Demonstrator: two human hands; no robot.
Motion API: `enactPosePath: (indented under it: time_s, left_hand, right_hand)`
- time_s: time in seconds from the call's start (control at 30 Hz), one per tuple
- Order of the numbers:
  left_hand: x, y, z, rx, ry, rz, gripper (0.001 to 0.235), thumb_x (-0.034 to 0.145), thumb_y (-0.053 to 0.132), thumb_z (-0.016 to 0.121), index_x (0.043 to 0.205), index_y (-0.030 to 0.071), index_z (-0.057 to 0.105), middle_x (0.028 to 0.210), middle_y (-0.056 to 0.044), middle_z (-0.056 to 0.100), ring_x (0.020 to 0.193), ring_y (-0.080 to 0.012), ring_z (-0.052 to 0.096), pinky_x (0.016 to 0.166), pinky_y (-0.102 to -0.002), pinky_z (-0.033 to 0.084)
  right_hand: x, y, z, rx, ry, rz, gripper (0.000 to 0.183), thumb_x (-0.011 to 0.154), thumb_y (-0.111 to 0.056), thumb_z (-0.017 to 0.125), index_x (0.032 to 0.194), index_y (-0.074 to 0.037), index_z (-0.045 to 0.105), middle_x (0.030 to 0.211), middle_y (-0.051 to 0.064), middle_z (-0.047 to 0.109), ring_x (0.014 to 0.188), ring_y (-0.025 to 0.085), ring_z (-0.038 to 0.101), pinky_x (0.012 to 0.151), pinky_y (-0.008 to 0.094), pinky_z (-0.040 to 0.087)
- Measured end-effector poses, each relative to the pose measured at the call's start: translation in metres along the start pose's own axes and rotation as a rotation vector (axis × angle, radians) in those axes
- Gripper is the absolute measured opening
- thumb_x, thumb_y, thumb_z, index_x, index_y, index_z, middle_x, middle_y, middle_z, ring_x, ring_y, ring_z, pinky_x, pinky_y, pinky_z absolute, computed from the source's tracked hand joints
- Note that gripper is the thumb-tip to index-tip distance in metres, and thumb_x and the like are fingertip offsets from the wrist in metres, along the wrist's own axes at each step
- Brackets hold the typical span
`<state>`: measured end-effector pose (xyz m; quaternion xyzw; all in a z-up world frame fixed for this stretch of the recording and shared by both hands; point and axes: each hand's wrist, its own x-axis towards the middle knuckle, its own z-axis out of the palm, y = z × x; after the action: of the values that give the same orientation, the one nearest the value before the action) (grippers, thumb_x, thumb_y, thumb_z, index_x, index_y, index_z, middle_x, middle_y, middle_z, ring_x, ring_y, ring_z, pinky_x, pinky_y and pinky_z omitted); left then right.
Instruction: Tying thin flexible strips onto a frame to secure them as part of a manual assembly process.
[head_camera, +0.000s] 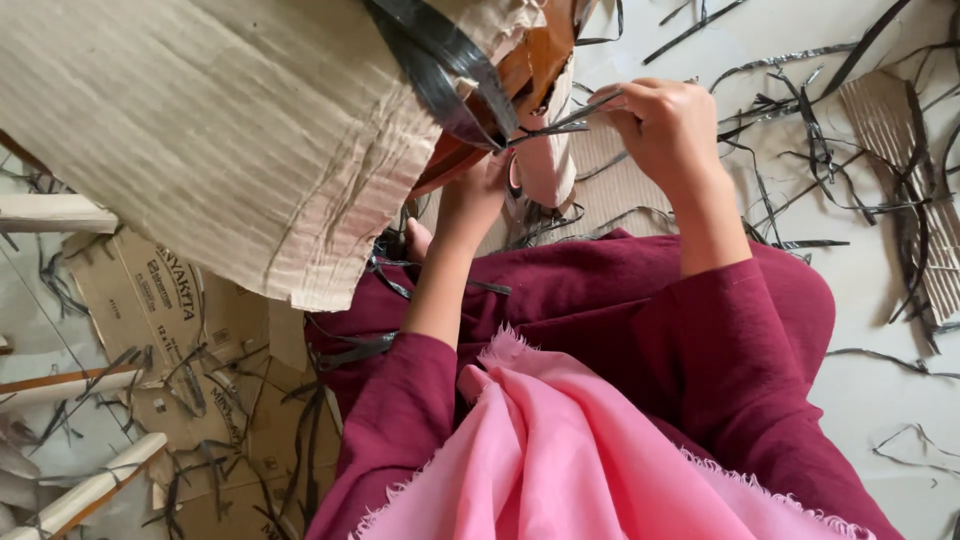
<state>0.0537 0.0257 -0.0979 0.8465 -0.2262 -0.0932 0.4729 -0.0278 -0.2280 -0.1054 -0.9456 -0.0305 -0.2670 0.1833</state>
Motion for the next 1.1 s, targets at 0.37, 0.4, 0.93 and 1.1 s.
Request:
enactPosePath:
  time_s: [0.37, 0.4, 0.93, 1.1]
  left_hand:
    - [0.002, -0.039, 0.003, 0.023, 0.012, 0.004, 0.029, 0.102, 0.029, 0.058, 0.118, 0.007, 0.071, 0.115, -0.011, 0.074, 0.111, -0.0333, 0.068, 0.094, -0.045, 0.05]
    - [0.0, -0.036, 0.0, 0.024, 0.013, 0.005, 0.029, 0.102, 0.029, 0.058, 0.118, 0.007, 0.071, 0.115, -0.011, 0.074, 0.111, -0.0333, 0.068, 0.094, -0.045, 0.05]
    - [-0.026, 0.005, -0.019, 0.065, 0.031, 0.247, 0.023, 0.104, 0.028, 0.061, 0.106, 0.01, 0.075, 0.085, -0.002, 0.074, 0.076, -0.0149, 0.067, 0.067, -0.029, 0.052]
    - [-0.047, -0.007, -0.025, 0.225, 0.087, 0.308, 0.01, 0.1, 0.009, 0.062, 0.104, 0.012, 0.071, 0.093, -0.006, 0.075, 0.083, -0.0286, 0.07, 0.073, -0.04, 0.052]
  right_hand:
    - [0.001, -0.012, 0.024, 0.143, 0.012, -0.095, 0.007, 0.104, -0.011, 0.074, 0.101, -0.009, 0.081, 0.091, 0.005, 0.075, 0.07, 0.027, 0.07, 0.054, 0.038, 0.049]
    - [0.002, -0.011, 0.024, 0.143, 0.013, -0.095, 0.007, 0.104, -0.011, 0.074, 0.101, -0.009, 0.081, 0.091, 0.005, 0.075, 0.07, 0.027, 0.07, 0.054, 0.038, 0.049]
    - [-0.004, -0.016, 0.012, 0.122, -0.009, -0.072, 0.016, 0.105, -0.011, 0.076, 0.089, -0.009, 0.073, 0.083, 0.005, 0.071, 0.064, 0.025, 0.064, 0.05, 0.037, 0.045]
    - [-0.002, -0.021, -0.004, 0.1, -0.088, 0.014, 0.017, 0.107, -0.025, 0.074, 0.098, -0.011, 0.078, 0.089, 0.002, 0.073, 0.061, 0.028, 0.064, 0.05, 0.038, 0.046]
